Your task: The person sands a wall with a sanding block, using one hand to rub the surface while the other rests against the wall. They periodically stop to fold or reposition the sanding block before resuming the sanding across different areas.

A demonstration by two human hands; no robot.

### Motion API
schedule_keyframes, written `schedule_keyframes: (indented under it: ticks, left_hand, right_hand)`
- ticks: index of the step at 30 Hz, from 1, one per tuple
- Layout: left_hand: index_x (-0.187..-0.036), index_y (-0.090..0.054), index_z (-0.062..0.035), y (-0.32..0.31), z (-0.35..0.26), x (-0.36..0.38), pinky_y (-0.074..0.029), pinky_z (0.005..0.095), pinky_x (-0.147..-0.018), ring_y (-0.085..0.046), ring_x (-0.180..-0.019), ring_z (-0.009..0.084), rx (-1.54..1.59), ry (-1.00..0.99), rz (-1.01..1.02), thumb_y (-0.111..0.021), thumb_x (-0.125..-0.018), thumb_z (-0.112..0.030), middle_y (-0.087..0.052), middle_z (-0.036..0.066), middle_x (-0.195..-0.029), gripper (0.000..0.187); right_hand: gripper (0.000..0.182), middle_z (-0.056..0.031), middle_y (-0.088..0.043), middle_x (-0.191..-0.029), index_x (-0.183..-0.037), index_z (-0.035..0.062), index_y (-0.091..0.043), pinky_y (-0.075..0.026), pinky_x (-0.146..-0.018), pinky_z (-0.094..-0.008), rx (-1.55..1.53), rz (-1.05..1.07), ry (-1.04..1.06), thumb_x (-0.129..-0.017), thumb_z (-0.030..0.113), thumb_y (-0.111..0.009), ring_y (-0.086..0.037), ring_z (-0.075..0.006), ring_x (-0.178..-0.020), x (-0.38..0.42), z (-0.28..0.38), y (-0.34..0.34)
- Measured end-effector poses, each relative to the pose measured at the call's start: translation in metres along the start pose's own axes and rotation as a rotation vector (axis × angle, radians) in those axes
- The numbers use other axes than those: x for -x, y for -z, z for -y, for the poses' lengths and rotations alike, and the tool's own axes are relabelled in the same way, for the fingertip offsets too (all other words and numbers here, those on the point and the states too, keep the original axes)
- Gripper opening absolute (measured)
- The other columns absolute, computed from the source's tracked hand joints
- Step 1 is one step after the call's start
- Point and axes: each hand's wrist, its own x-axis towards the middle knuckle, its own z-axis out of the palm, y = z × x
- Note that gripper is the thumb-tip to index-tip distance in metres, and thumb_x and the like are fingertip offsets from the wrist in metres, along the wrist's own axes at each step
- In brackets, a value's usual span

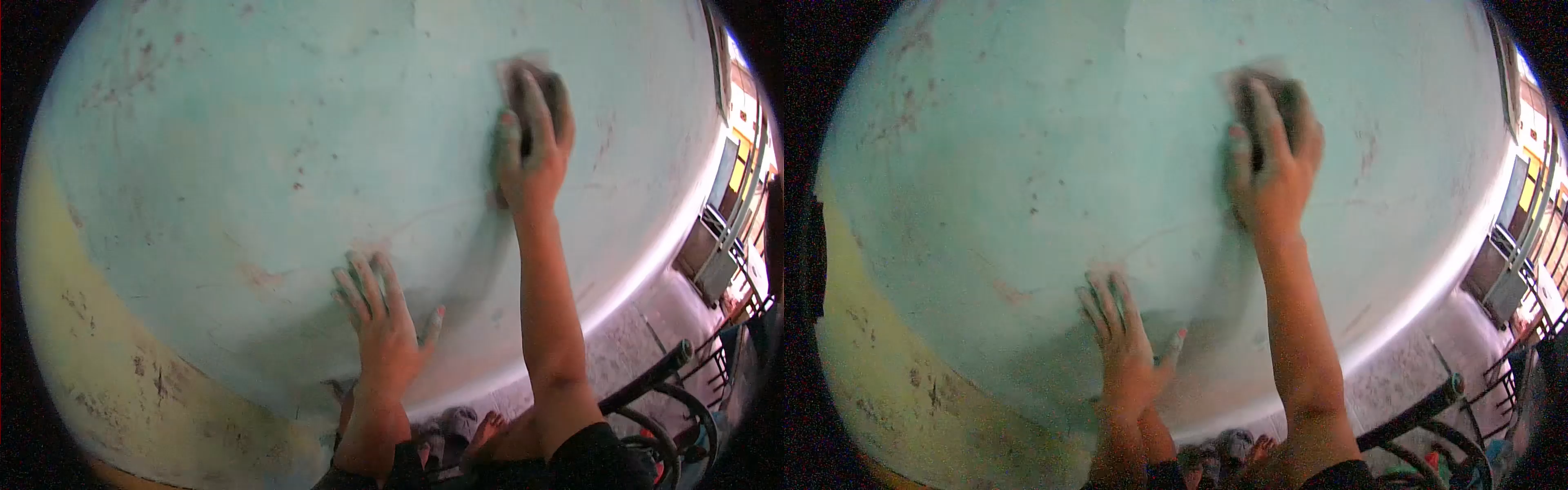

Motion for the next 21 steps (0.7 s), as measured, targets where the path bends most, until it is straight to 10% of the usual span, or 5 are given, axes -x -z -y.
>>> schedule_keyframes:
  ticks: [9,14,21]
  left_hand:
    - [-0.152,-0.008,0.0062,0.007,-0.012,0.0,-0.008,0.068,-0.111,-0.006,-0.139,0.0619,0.115,0.027,0.0,-0.066,-0.086,-0.037,-0.008,0.039,-0.153,0.098]
    - [-0.152,-0.02,-0.0004,0.029,0.004,0.001,-0.016,0.0513,-0.117,-0.019,-0.146,0.0359,0.578,0.211,-0.49,-0.065,-0.087,-0.028,-0.016,0.024,-0.158,0.083]
    - [-0.148,-0.026,0.0023,0.011,0.037,-0.019,-0.02,0.0556,-0.113,-0.019,-0.142,0.0465,0.082,0.248,-0.622,-0.066,-0.086,-0.023,-0.021,0.029,-0.153,0.078]
  right_hand:
    - [0.059,-0.015,-0.049,-0.141,-0.135,0.0159,-0.055,-0.029,-0.112,-0.0499,0.001,0.079,0.181,-0.079,0.019,-0.071,-0.046,-0.0318,-0.13,0.017,0.018,0.007]
    - [0.053,-0.0193,-0.049,-0.139,-0.134,0.0111,-0.053,-0.034,-0.108,-0.0456,0.037,-0.142,-0.099,-0.084,0.017,-0.067,-0.046,-0.0364,-0.128,-0.015,-0.004,0.002]
    - [0.051,-0.0214,-0.046,-0.139,-0.133,0.0112,-0.055,-0.03,-0.109,-0.0469,0.053,-0.127,-0.021,-0.084,0.02,-0.069,-0.043,-0.036,-0.128,0.012,-0.007,0.006]
